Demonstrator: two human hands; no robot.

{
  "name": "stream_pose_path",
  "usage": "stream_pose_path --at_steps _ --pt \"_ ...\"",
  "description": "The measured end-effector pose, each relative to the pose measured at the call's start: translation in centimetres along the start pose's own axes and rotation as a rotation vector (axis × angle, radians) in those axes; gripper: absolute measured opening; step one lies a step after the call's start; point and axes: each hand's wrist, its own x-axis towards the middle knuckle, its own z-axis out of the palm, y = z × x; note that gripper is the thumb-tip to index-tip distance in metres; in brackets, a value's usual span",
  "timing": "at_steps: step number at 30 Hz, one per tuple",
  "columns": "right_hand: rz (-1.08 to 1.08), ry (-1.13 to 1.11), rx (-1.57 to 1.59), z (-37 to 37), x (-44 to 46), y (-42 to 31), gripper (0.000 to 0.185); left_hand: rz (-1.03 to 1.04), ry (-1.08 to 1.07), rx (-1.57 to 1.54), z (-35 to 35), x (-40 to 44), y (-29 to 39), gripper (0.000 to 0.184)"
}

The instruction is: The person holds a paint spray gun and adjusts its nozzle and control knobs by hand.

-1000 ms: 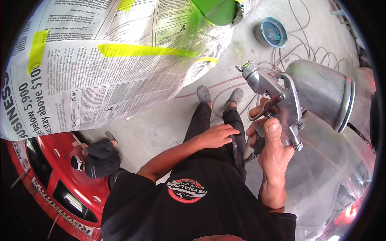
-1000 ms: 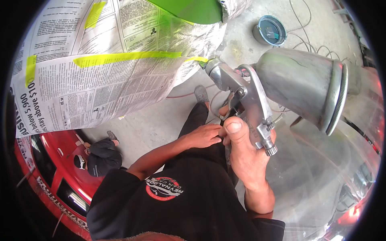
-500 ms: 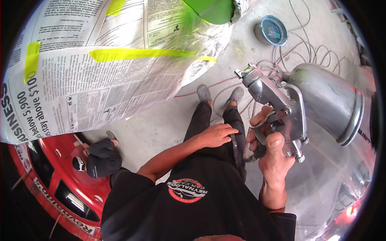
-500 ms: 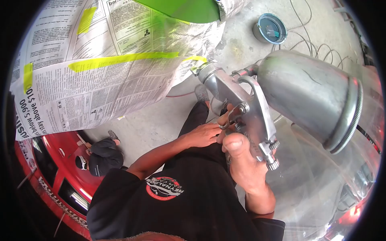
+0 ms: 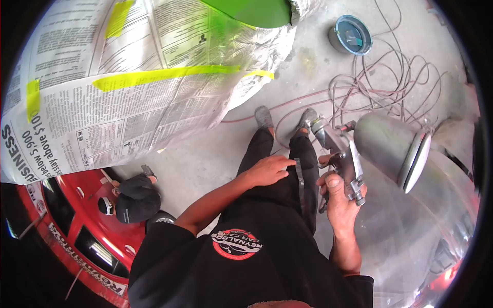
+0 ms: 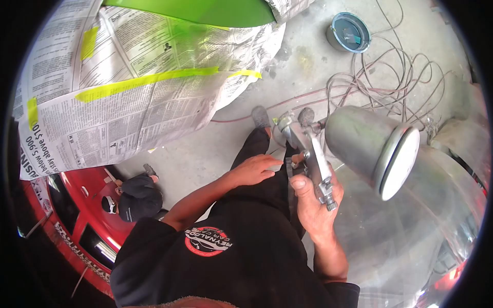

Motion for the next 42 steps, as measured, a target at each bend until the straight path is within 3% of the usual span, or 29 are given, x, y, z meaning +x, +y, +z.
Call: stream_pose_path --at_steps 5,7,11,13,14,20,23,25,28,33,38,42 --pt "-0.114 -0.122 -0.142 -3.4 0.7 4.0 0.064 -0.223 0.260 -0.058 1.1 0.4 -4.3 0.030" --pt "0.038 -0.227 -0.060 -4.9 0.6 4.4 0.064 -0.366 0.338 -0.194 1.5 0.7 -5.0 0.026" --pt "-0.297 -0.424 -0.410 -8.5 1.6 6.8 0.057 -0.637 0.493 -0.718 2.5 2.4 -4.3 0.034" --pt "-0.309 -0.564 -0.466 -10.5 2.1 7.8 0.060 -0.603 0.603 -0.953 2.4 3.9 -3.0 0.038" --pt "-0.436 -0.554 -0.502 -11.4 2.9 7.1 0.062 -0.576 0.655 -1.073 2.0 4.9 -1.9 0.040" --pt "-0.419 -0.755 -0.363 -15.5 6.2 4.4 0.050 -0.200 0.916 -1.386 -1.9 10.9 6.9 0.025" --pt "-0.367 -0.775 -0.529 -18.3 6.0 6.4 0.048 -0.214 0.881 -1.330 -2.1 13.0 10.5 0.017" --pt "-0.210 -0.806 -0.567 -19.9 5.6 6.9 0.037 -0.210 0.761 -1.253 -0.7 13.2 10.6 0.018" --pt "-0.339 -0.876 -0.684 -21.4 6.1 8.4 0.031 -0.245 0.634 -1.157 2.0 13.2 11.0 0.022" --pt "-0.394 -0.783 -0.692 -22.0 6.8 4.9 0.033 -0.290 0.557 -1.014 3.8 13.4 14.2 0.033" --pt "-0.425 -0.685 -0.608 -21.3 5.8 -0.1 0.038 -0.413 0.658 -0.857 2.7 11.3 15.6 0.028" --pt "-0.522 -0.678 -0.625 -21.4 5.7 -0.3 0.053 -0.319 0.824 -0.852 2.3 9.1 15.4 0.034"
